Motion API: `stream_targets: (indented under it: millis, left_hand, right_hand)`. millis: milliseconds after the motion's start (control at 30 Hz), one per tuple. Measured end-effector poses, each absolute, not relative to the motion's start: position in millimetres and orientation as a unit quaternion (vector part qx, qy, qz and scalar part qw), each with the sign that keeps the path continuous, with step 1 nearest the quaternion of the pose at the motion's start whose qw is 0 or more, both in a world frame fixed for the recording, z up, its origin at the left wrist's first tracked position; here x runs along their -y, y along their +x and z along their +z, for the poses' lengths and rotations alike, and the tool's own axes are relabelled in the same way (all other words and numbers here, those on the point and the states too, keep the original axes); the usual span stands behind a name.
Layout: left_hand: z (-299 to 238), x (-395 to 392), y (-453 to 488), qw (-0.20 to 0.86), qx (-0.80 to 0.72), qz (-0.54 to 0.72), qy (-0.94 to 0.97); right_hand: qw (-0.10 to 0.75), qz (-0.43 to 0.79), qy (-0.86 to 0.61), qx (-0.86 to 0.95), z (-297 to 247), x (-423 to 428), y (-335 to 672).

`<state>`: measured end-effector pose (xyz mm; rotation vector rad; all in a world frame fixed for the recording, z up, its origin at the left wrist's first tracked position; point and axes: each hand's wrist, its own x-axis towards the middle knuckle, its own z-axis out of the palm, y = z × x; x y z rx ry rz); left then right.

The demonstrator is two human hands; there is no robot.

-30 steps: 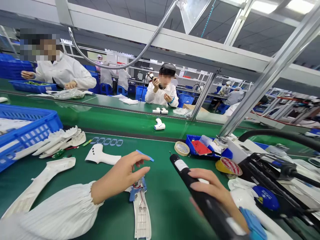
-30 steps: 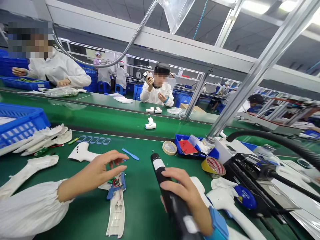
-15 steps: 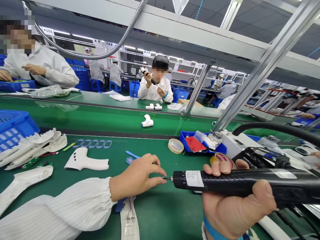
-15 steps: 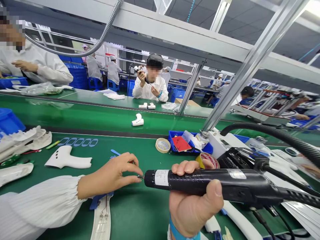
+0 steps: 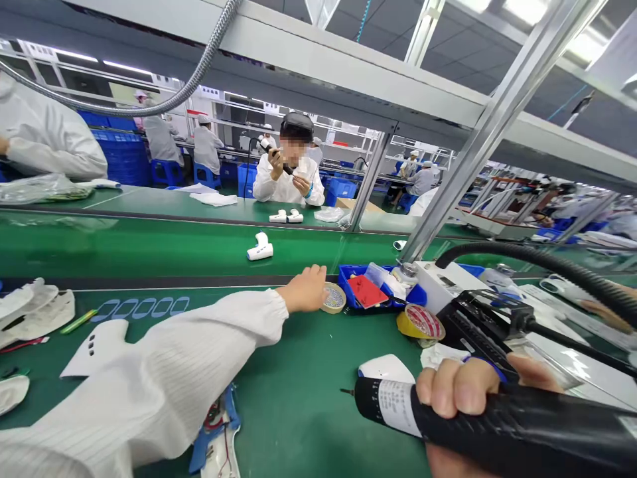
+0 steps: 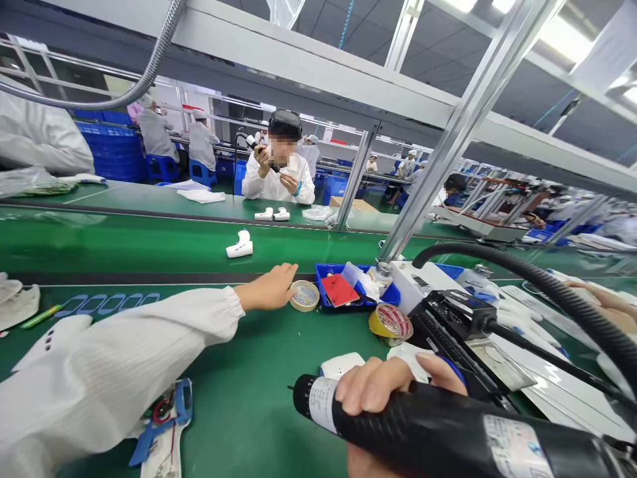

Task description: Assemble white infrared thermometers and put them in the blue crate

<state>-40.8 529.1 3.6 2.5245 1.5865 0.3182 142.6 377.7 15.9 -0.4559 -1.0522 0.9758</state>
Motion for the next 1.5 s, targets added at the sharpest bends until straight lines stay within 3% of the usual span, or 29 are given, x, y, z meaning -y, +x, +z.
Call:
stream_targets:
  millis: [233, 367, 500, 800, 1033, 1500]
  left_hand:
    - [24.7, -435.2, -134.2, 0.166, -0.535, 0.090, 0.823]
    - [-1.1, -363.0, -183.2, 0.275, -0.570, 0.070, 0.771]
    - [-37.9, -329.8, -190.0, 0.285, -0.583, 0.092, 0.755]
    - [-75.2, -328.4, -177.8, 0.338, -0.566, 0.286, 0.696]
    - [-80.0, -325.1, -180.0, 0.335, -0.549, 0.296, 0.706]
    - [-78.5, -325.6, -179.7, 0.329, -0.554, 0.283, 0.710]
  right_hand:
    - [0.763, 0.402, -0.264, 0.432, 30.6, -383.9, 113.3]
    - [0.735, 0.446, -0.224, 0.459, 36.6, -384.6, 81.8]
    - [0.737, 0.454, -0.153, 0.476, 34.9, -378.3, 39.1]
    - [0.678, 0.517, -0.097, 0.514, 5.0, -384.8, -34.8]
    - [0.633, 0.530, -0.109, 0.553, -20.3, -393.0, -50.4]
    - [0.632, 0.530, -0.109, 0.555, -21.6, -392.0, -51.7]
